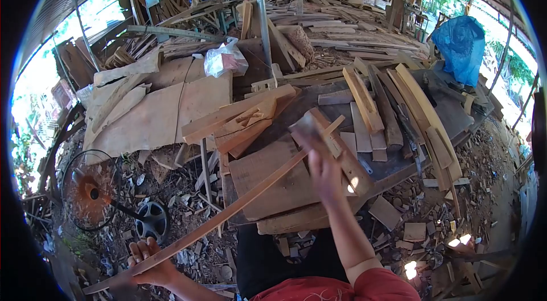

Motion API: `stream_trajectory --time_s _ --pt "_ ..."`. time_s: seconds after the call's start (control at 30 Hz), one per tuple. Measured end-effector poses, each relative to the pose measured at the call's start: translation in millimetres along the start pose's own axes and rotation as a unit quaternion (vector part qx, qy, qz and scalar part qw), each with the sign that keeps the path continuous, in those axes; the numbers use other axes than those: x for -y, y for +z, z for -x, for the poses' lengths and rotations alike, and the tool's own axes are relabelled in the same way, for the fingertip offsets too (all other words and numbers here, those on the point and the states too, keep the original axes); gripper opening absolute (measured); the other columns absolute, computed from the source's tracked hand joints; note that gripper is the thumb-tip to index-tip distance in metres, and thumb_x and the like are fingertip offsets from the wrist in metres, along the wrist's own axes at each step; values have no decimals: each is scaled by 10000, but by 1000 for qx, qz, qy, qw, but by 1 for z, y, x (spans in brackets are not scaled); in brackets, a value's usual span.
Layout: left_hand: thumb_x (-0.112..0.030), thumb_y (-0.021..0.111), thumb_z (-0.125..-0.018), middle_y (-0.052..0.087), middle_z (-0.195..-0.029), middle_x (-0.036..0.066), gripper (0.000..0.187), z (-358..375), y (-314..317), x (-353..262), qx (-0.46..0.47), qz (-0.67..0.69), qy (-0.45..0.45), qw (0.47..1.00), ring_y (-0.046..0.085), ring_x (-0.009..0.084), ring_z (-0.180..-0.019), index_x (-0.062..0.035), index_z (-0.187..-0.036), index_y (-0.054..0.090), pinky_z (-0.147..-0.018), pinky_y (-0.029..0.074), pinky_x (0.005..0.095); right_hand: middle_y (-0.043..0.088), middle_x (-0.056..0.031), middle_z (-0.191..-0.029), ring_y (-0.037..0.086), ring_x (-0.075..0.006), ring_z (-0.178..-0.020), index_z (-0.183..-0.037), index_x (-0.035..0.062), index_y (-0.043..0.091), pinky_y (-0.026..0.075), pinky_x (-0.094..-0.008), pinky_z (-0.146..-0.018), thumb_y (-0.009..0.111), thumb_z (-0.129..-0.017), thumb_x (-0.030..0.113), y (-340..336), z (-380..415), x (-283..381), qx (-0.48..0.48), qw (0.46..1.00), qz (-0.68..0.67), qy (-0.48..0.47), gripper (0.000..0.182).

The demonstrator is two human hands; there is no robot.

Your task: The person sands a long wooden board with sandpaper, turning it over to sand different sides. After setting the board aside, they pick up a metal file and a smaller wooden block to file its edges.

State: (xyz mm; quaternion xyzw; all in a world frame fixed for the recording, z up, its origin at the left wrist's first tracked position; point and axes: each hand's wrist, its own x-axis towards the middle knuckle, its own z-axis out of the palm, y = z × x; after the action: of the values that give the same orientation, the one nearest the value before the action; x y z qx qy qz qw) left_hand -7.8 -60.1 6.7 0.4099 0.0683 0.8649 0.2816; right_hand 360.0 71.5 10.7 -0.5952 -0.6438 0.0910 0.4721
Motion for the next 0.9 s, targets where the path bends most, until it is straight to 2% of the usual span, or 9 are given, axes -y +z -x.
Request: stream_trajectory --time_s 0.07,0.13,0.3,0.4,0.43,0.57,0.7,0.77,0.9 --pt "-518 634 -754 298 -743 -20 383 1 2 -1 -7 9 -6 1000 320 147 -710 -141 -819 599 -670 293 306 494 -60 -1282 438 -270 -1210 -1257 207 496 60 -636 -1006 306 -939 231 -11 -7 -7 28 997 28 66 370" --pt "-525 636 -749 288 -748 -17 399 -2 10 0 -4 6 0 1000 316 151 -713 -136 -817 582 -671 301 317 477 -65 -1300 429 -274 -1216 -1286 200 466 104 -681 -967 309 -944 237 -16 -8 14 -9 997 74 -10 378" --pt "-476 621 -796 314 -693 -43 342 -5 30 8 -72 -6 41 997 319 99 -620 -136 -764 595 -636 282 274 505 -50 -1272 468 -246 -1187 -1274 142 475 57 -650 -1004 449 -882 192 -8 37 57 140 957 12 -254 396" --pt "-477 611 -804 310 -695 -41 343 -6 29 7 -71 23 51 996 317 110 -622 -138 -756 592 -638 280 278 549 -46 -1219 526 -251 -1120 -1247 142 503 66 -636 -1011 448 -868 172 -11 31 51 147 952 0 -269 384" --pt "-477 611 -804 310 -695 -41 343 -7 29 5 -70 21 53 996 317 110 -622 -138 -756 592 -638 280 278 570 -47 -1188 554 -264 -1073 -1246 166 508 74 -626 -1016 407 -890 174 -12 24 34 196 951 115 -210 370" --pt "-471 585 -823 317 -713 -19 349 -4 24 1 -66 14 20 998 353 138 -662 -128 -762 574 -724 402 354 570 -68 -1181 574 -252 -1044 -1257 258 498 149 -598 -1004 364 -928 198 -20 -17 4 23 996 49 -70 361" --pt "-469 574 -829 310 -747 4 366 -2 22 1 -98 10 8 995 380 163 -711 -107 -784 534 -831 466 455 595 -54 -1131 563 -252 -1052 -1283 298 450 152 -676 -957 386 -925 258 -13 -20 18 -4 993 107 -53 366" --pt "-464 572 -832 304 -753 6 366 -2 22 2 -98 9 12 995 379 166 -717 -104 -784 525 -833 464 458 567 -64 -1191 534 -208 -1110 -1259 169 488 115 -699 -955 456 -893 272 1 1 49 55 975 43 -212 382" --pt "-466 566 -836 297 -758 10 376 -5 24 -3 -85 -4 4 996 377 171 -729 -102 -764 504 -852 455 460 570 -43 -1187 539 -178 -1107 -1228 174 519 89 -639 -997 438 -879 207 16 40 70 81 954 34 -286 360"
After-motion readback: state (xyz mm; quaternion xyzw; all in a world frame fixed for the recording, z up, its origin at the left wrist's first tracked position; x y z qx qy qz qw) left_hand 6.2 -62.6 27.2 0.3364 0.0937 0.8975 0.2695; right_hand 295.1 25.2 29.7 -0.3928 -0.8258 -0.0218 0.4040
